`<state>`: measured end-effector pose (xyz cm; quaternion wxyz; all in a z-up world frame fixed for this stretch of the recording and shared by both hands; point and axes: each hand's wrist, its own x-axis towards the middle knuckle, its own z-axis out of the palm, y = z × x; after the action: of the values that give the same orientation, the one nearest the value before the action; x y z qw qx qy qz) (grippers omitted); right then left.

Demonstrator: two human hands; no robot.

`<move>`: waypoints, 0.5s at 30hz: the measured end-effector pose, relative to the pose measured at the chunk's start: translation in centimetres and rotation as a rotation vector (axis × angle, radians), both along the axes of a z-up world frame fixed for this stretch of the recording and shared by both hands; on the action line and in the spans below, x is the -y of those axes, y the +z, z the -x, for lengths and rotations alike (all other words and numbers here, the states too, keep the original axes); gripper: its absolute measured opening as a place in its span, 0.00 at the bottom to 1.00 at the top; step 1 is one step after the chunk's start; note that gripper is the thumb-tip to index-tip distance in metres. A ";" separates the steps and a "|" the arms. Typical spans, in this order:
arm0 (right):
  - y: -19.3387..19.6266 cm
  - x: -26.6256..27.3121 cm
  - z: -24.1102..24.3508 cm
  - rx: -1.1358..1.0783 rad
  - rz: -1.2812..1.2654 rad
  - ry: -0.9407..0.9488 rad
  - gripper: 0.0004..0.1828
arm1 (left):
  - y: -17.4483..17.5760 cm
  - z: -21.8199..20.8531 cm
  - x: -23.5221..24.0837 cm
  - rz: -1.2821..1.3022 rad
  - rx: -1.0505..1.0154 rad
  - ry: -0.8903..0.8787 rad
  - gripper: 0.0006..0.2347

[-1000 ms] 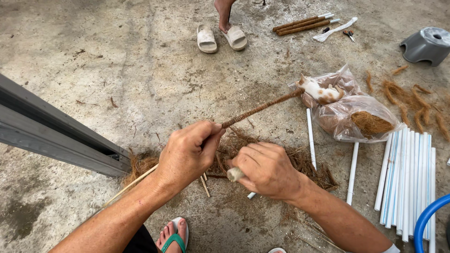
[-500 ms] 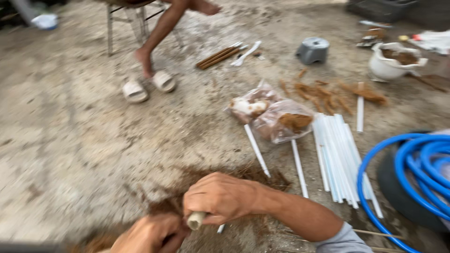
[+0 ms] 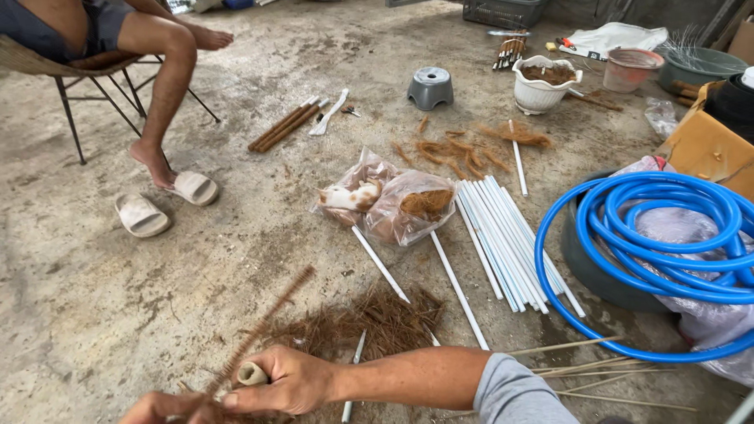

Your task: The person wraps coconut coir around a thin stick using a cylindrical tool to form a broom handle. The person repeatedly winds the fibers, trims excess with shears, and continues the wrapping process.

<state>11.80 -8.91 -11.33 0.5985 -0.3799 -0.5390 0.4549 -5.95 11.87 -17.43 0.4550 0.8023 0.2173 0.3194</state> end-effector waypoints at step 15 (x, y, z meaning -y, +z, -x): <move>9.0 5.1 0.8 1.206 -0.588 -0.324 0.15 | 20.3 -0.5 10.6 -0.104 -0.143 0.156 0.05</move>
<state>10.99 -14.06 -2.32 0.3328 -0.4642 -0.8152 -0.0961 -5.48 1.31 2.89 0.3700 0.8261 0.2943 0.3068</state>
